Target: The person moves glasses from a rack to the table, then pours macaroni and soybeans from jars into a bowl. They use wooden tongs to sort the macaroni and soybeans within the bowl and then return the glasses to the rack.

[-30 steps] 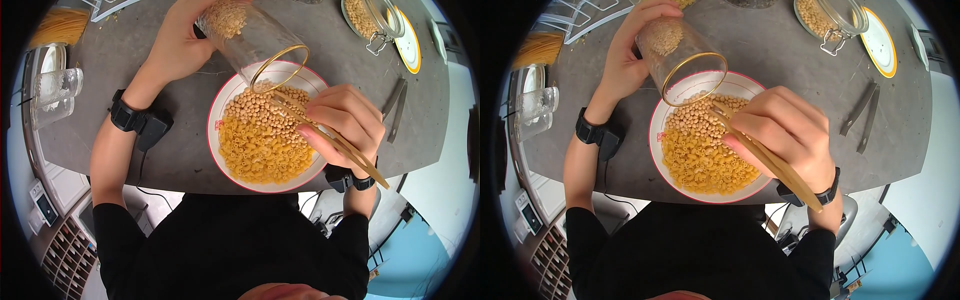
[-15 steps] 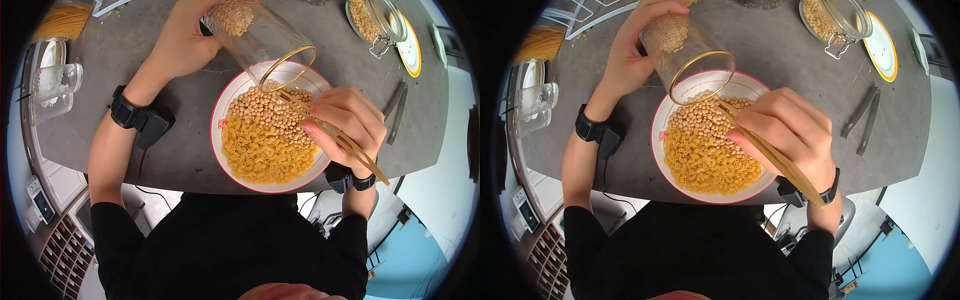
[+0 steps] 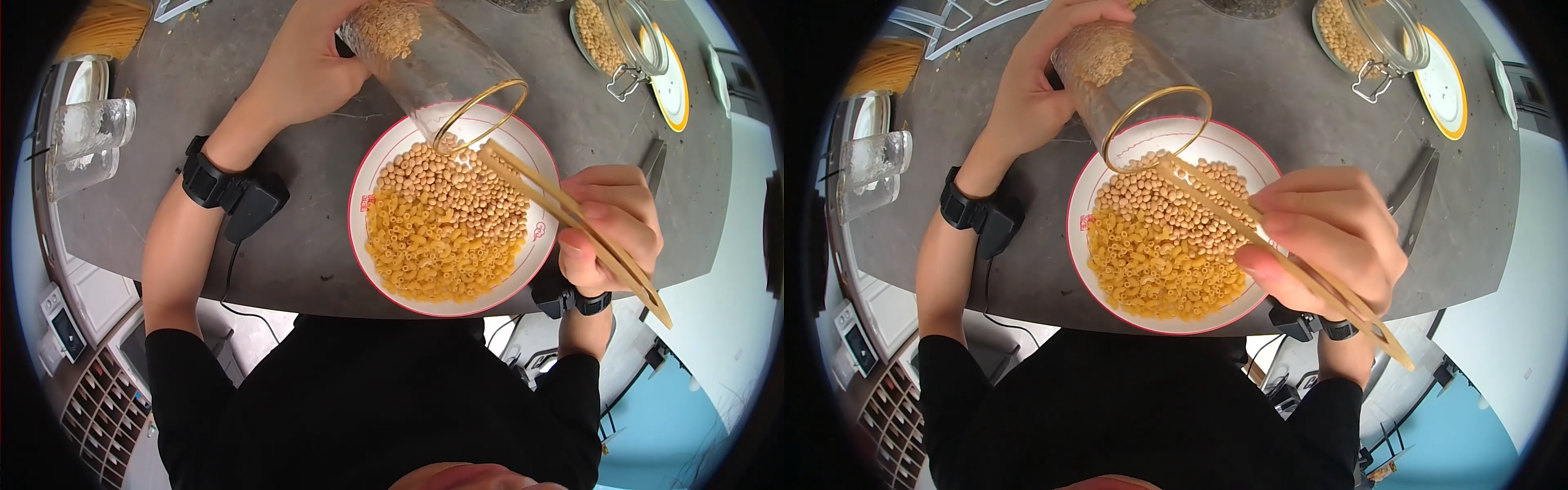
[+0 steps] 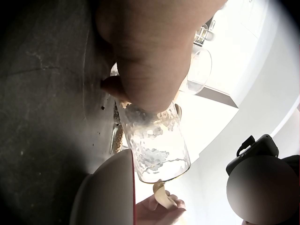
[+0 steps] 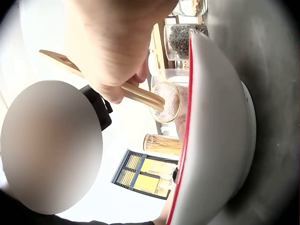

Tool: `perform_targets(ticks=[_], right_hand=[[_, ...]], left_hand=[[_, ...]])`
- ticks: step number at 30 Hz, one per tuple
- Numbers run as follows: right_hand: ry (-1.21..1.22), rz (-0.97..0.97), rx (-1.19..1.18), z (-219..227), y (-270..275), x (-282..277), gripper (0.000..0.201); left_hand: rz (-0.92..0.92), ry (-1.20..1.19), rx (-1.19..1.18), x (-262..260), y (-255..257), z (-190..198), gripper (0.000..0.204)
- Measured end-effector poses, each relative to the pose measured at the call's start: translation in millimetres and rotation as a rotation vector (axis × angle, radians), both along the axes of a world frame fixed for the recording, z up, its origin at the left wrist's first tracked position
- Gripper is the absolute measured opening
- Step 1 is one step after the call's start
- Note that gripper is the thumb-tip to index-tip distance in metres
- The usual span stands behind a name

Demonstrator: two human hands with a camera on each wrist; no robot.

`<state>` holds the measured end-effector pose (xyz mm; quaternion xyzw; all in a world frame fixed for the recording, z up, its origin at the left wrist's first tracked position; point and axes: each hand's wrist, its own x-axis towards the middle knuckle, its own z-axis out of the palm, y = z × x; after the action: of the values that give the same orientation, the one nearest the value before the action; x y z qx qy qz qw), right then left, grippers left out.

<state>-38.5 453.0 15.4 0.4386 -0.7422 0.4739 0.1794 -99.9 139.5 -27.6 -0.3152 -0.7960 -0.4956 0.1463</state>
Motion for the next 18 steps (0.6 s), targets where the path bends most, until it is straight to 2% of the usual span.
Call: perform_targets(ticks=[3, 5, 7, 11, 13, 18], right_hand=[[0.020, 0.009, -0.063, 0, -4, -7, 0.042], [0.047, 0.000, 0.029, 1, -8, -9, 0.040], [0.000, 0.000, -0.003, 0, -5, -6, 0.035], [0.007, -0.053, 0.103, -1, -14, -7, 0.029], [-0.019, 0.023, 0.222, -4, -14, -9, 0.030], [-0.039, 0.022, 0.222, -4, -15, -6, 0.030]], left_hand=[[0.030, -0.045, -0.050, 3, 1, 5, 0.046], [0.034, -0.025, -0.061, 1, 0, 3, 0.045], [0.020, -0.019, -0.039, 0, 1, 0, 0.045], [0.043, -0.037, -0.034, 6, 5, 7, 0.045], [0.028, -0.020, -0.024, 1, 2, 1, 0.045], [0.053, -0.052, -0.095, 4, 2, 8, 0.044]])
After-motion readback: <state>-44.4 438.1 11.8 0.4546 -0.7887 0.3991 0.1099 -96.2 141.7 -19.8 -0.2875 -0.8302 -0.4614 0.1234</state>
